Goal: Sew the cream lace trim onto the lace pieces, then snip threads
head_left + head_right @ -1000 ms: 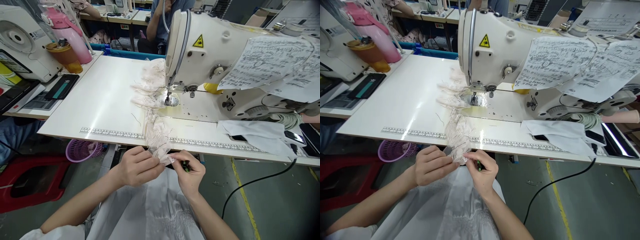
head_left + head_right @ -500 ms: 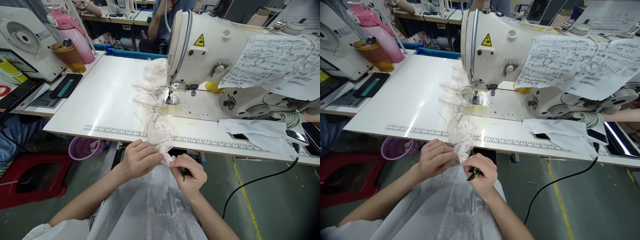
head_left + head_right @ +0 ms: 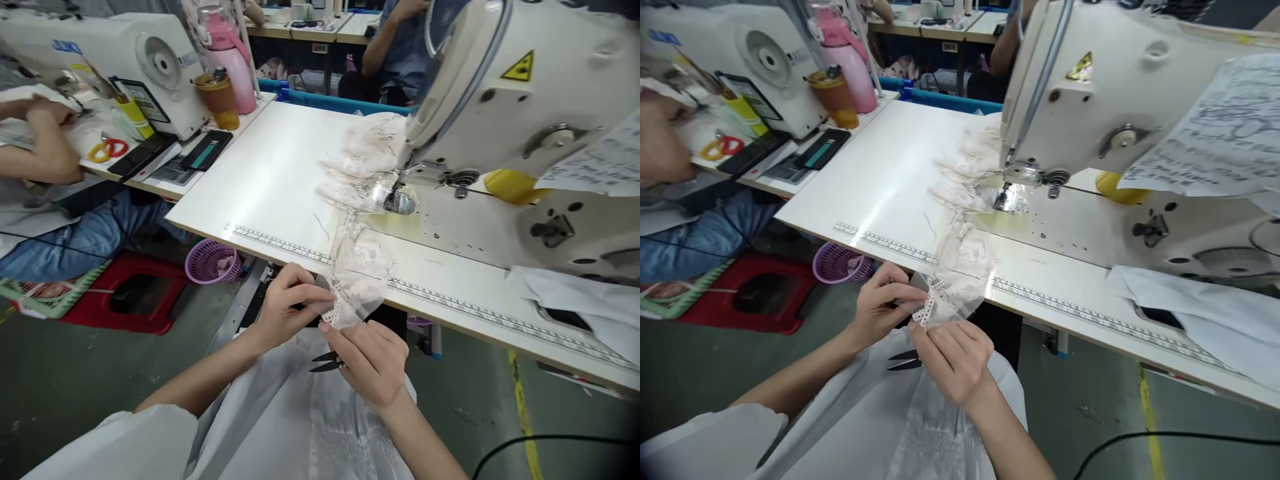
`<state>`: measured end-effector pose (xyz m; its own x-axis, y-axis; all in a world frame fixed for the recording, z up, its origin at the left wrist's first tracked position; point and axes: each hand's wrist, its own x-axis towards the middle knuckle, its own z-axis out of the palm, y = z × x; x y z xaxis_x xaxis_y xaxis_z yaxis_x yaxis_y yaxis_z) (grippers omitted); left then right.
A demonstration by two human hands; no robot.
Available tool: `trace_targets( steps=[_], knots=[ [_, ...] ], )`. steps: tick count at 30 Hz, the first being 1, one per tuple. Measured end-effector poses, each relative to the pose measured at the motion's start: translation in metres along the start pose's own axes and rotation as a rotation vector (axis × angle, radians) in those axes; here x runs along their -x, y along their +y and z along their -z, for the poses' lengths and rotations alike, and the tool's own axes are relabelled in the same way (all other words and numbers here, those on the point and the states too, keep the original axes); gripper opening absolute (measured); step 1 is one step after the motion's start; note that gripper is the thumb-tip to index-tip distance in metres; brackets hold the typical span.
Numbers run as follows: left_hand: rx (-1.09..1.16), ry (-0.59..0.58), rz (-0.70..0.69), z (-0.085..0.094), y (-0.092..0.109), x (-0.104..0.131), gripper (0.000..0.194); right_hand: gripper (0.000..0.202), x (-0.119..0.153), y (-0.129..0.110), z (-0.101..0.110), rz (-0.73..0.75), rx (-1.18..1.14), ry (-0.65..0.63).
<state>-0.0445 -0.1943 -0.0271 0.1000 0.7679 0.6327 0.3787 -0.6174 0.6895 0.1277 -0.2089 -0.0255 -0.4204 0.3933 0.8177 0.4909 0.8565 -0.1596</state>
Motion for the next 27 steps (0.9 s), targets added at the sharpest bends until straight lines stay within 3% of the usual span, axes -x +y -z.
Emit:
trace_targets(
  steps=[3,6,11,15,22,27],
  knots=[
    [0.235,-0.033,0.316,0.011,0.001,0.017,0.013,0.022,-0.002,-0.005,-0.015,0.038,-0.042,-0.042],
    [0.399,0.016,0.604,0.02,0.004,0.028,0.014,0.03,-0.001,-0.01,-0.027,0.001,-0.134,-0.061],
    [0.648,0.113,0.883,0.029,0.008,0.03,0.016,0.051,-0.001,-0.004,-0.032,-0.239,-0.309,-0.02],
    [0.745,0.118,0.964,0.03,0.013,0.026,0.029,0.054,-0.003,0.003,-0.032,-0.416,-0.37,-0.084],
    [0.798,0.079,0.952,0.03,0.019,0.024,0.047,0.053,-0.008,0.003,-0.037,-0.452,-0.416,-0.069],
    [0.741,0.064,0.946,0.032,0.018,0.024,0.046,0.05,-0.013,0.003,-0.037,-0.539,-0.484,-0.083]
  ],
)
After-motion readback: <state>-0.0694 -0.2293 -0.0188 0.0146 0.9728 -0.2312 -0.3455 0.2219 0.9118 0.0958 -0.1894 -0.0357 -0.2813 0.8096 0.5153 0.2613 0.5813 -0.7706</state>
